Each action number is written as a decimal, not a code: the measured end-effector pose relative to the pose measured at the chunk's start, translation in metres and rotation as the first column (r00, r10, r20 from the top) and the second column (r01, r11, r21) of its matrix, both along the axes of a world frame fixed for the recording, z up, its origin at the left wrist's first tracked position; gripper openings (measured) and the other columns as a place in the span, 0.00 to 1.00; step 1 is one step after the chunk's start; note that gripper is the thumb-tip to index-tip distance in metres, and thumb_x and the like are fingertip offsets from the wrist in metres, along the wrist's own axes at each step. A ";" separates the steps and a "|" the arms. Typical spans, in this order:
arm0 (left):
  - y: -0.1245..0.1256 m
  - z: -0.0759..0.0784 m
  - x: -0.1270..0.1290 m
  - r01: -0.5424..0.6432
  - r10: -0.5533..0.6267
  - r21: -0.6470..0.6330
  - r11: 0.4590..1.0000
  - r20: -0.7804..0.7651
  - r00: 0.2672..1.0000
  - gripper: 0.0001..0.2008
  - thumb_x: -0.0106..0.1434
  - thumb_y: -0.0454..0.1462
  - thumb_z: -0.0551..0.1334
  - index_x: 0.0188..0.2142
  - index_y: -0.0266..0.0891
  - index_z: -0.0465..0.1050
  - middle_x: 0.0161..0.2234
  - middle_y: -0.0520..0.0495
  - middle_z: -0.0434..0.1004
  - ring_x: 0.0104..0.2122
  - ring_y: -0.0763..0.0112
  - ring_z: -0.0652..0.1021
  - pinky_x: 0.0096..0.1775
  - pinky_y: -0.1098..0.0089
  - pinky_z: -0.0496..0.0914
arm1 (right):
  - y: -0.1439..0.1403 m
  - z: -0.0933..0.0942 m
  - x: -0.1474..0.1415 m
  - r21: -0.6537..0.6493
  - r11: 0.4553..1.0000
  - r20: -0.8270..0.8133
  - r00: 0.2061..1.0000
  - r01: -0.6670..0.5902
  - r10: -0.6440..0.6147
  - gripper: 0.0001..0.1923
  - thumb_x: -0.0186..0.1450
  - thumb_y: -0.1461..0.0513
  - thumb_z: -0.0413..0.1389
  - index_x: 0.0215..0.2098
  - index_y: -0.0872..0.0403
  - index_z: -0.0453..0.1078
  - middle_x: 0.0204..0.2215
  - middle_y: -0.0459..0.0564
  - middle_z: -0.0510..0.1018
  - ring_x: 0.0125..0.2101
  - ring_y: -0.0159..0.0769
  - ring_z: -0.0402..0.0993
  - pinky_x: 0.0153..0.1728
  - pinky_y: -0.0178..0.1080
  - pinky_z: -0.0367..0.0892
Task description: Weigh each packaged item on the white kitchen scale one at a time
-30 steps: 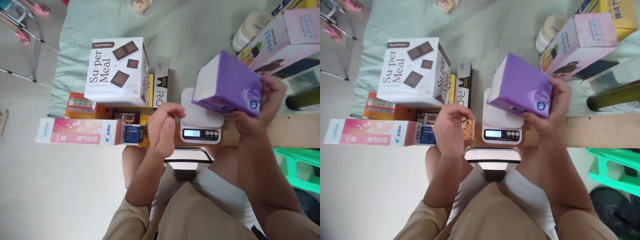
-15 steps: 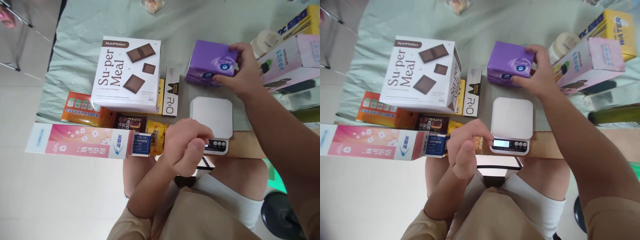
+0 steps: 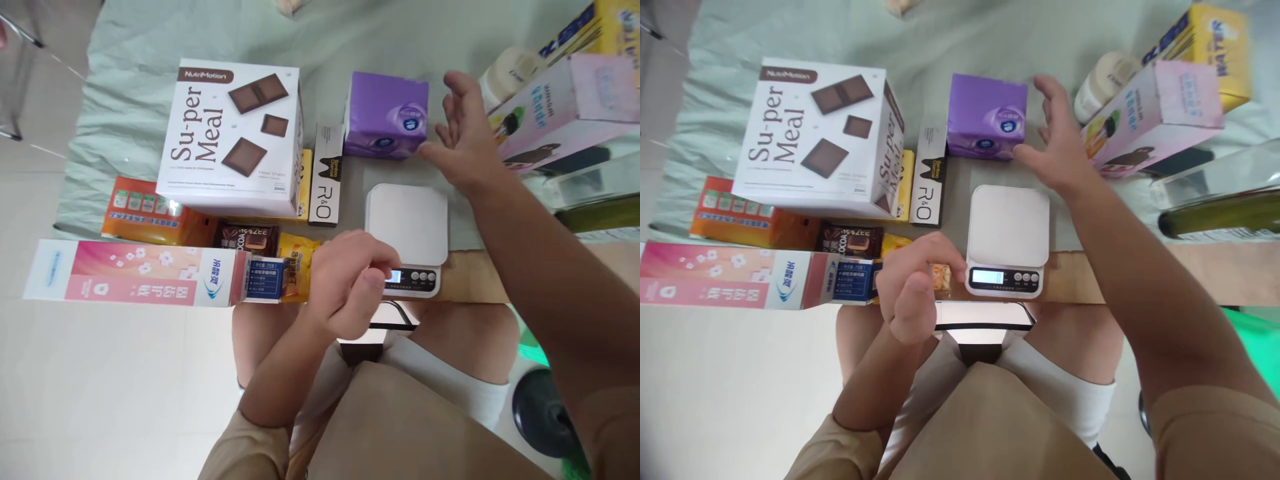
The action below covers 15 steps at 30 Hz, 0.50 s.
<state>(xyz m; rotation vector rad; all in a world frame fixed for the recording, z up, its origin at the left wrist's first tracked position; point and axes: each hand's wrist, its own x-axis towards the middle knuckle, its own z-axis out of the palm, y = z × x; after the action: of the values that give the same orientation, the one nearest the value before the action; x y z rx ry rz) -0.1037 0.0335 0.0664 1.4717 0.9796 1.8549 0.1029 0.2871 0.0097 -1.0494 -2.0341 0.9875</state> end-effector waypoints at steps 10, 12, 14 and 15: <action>0.004 -0.005 0.013 0.062 -0.066 -0.059 0.996 -0.069 0.995 0.21 0.79 0.46 0.53 0.35 0.40 0.78 0.26 0.48 0.79 0.26 0.70 0.77 0.31 0.67 0.70 | -0.043 -0.045 0.135 0.324 0.635 -0.390 0.711 0.701 -0.585 0.25 0.61 0.49 0.60 0.54 0.42 0.61 0.53 0.54 0.65 0.60 0.47 0.70 0.71 0.63 0.63; 0.007 -0.003 0.020 0.080 -0.090 -0.082 0.993 -0.124 0.988 0.21 0.79 0.47 0.53 0.35 0.40 0.77 0.27 0.48 0.79 0.27 0.71 0.78 0.32 0.67 0.71 | -0.021 -0.060 0.140 0.290 0.615 -0.420 0.675 0.733 -0.607 0.27 0.63 0.52 0.56 0.58 0.43 0.56 0.58 0.55 0.62 0.65 0.47 0.66 0.74 0.64 0.57; 0.011 -0.003 0.027 0.092 -0.113 -0.110 0.990 -0.195 0.974 0.21 0.79 0.48 0.54 0.36 0.39 0.77 0.27 0.48 0.80 0.28 0.72 0.78 0.32 0.68 0.72 | 0.002 -0.074 0.138 0.229 0.629 -0.444 0.654 0.743 -0.612 0.32 0.64 0.56 0.51 0.64 0.44 0.47 0.64 0.58 0.58 0.70 0.47 0.62 0.77 0.65 0.54; 0.014 -0.003 0.032 0.094 -0.122 -0.128 0.987 -0.228 0.966 0.21 0.79 0.48 0.54 0.36 0.39 0.76 0.28 0.48 0.80 0.28 0.72 0.78 0.33 0.69 0.72 | 0.011 -0.080 0.136 0.198 0.645 -0.448 0.653 0.738 -0.611 0.35 0.64 0.58 0.49 0.67 0.45 0.42 0.66 0.59 0.57 0.70 0.47 0.62 0.77 0.65 0.54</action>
<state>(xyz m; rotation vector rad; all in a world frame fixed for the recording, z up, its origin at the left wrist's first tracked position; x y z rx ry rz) -0.0720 0.0476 0.0636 1.6662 1.0746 1.5447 0.2391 0.2982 -0.0703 -1.1996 -1.2616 0.3193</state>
